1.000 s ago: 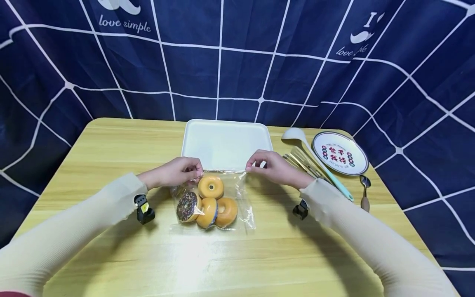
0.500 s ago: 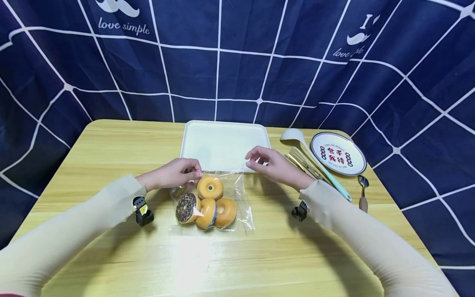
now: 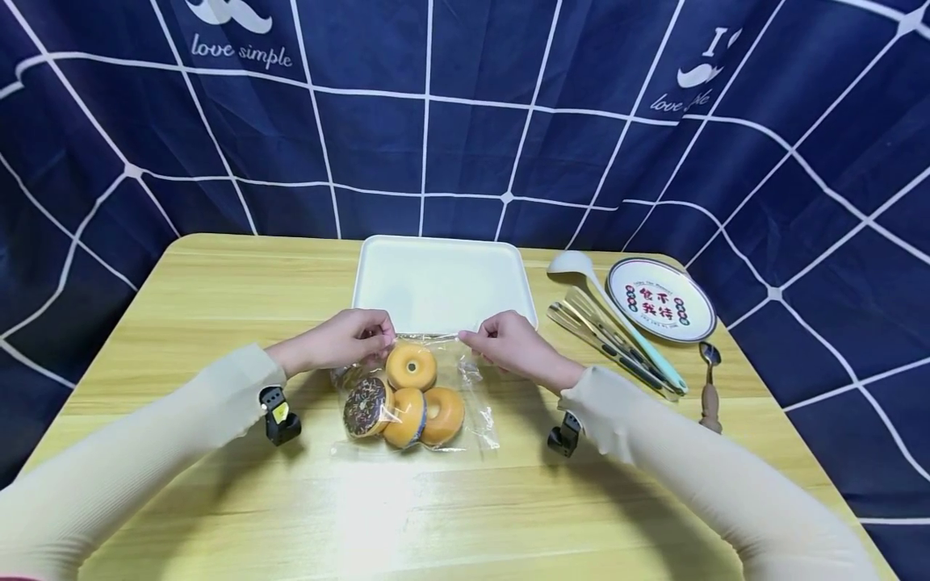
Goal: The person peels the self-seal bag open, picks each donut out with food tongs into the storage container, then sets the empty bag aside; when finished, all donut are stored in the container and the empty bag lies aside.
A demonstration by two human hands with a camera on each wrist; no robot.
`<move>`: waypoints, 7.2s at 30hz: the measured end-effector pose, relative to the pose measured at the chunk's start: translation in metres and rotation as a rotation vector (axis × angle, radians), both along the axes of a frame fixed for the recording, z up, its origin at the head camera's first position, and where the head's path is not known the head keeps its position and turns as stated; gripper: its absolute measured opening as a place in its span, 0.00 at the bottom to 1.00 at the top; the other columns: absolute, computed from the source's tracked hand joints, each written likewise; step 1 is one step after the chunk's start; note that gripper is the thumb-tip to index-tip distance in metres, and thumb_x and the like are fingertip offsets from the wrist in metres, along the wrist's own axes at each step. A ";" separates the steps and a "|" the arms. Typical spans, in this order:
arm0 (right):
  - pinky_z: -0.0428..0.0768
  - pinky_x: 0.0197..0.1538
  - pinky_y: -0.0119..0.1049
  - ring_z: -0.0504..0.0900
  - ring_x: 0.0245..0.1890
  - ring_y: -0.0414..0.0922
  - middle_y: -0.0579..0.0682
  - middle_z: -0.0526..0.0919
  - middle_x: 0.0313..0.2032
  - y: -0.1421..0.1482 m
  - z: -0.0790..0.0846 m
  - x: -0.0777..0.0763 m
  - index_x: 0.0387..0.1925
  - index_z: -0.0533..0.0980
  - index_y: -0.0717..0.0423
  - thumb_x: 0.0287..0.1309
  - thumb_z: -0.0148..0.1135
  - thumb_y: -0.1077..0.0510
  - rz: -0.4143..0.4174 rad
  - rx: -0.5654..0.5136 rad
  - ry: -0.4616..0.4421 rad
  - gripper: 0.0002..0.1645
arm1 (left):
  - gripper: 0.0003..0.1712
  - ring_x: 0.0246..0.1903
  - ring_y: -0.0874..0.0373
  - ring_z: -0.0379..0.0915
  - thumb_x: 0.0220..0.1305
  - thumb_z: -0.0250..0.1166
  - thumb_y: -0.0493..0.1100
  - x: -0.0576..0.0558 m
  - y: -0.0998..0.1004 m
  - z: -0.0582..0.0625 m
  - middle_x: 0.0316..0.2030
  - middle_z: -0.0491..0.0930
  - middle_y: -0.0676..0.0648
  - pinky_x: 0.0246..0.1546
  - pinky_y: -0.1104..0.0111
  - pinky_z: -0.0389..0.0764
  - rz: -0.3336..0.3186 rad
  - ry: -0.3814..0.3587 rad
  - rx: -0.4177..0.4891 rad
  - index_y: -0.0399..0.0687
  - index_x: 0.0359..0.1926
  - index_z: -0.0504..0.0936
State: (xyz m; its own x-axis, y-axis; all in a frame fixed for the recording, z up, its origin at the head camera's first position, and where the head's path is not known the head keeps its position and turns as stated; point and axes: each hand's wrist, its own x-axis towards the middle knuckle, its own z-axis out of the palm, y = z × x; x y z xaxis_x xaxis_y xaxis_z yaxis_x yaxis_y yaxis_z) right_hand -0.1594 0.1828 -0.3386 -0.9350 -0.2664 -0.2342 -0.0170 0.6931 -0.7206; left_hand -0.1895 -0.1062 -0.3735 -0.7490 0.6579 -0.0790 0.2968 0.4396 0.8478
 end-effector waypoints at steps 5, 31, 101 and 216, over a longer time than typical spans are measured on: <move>0.62 0.18 0.26 0.65 0.11 0.37 0.44 0.72 0.14 0.000 -0.002 -0.002 0.24 0.77 0.58 0.72 0.63 0.54 -0.024 -0.058 -0.049 0.19 | 0.06 0.26 0.58 0.76 0.77 0.54 0.31 0.001 0.000 0.000 0.30 0.80 0.44 0.29 0.71 0.83 0.007 0.012 -0.011 0.34 0.41 0.77; 0.64 0.22 0.27 0.68 0.16 0.37 0.41 0.70 0.15 0.045 0.003 -0.010 0.34 0.76 0.72 0.73 0.60 0.58 0.229 -0.082 -0.136 0.18 | 0.07 0.31 0.59 0.73 0.78 0.57 0.34 -0.001 -0.003 -0.003 0.31 0.80 0.45 0.37 0.70 0.79 -0.020 0.120 -0.013 0.39 0.38 0.78; 0.77 0.27 0.25 0.74 0.20 0.35 0.41 0.76 0.22 0.054 -0.012 0.005 0.40 0.79 0.59 0.78 0.55 0.52 0.013 -0.379 -0.458 0.15 | 0.06 0.30 0.59 0.71 0.77 0.56 0.34 -0.002 -0.006 -0.007 0.32 0.81 0.44 0.34 0.71 0.76 0.002 0.097 0.010 0.38 0.41 0.78; 0.84 0.58 0.25 0.85 0.55 0.60 0.66 0.86 0.52 0.041 -0.019 0.037 0.56 0.76 0.70 0.71 0.59 0.69 0.189 -0.176 0.249 0.15 | 0.06 0.30 0.58 0.70 0.79 0.54 0.33 -0.003 -0.008 -0.011 0.32 0.80 0.44 0.31 0.74 0.75 -0.012 0.013 0.022 0.38 0.41 0.76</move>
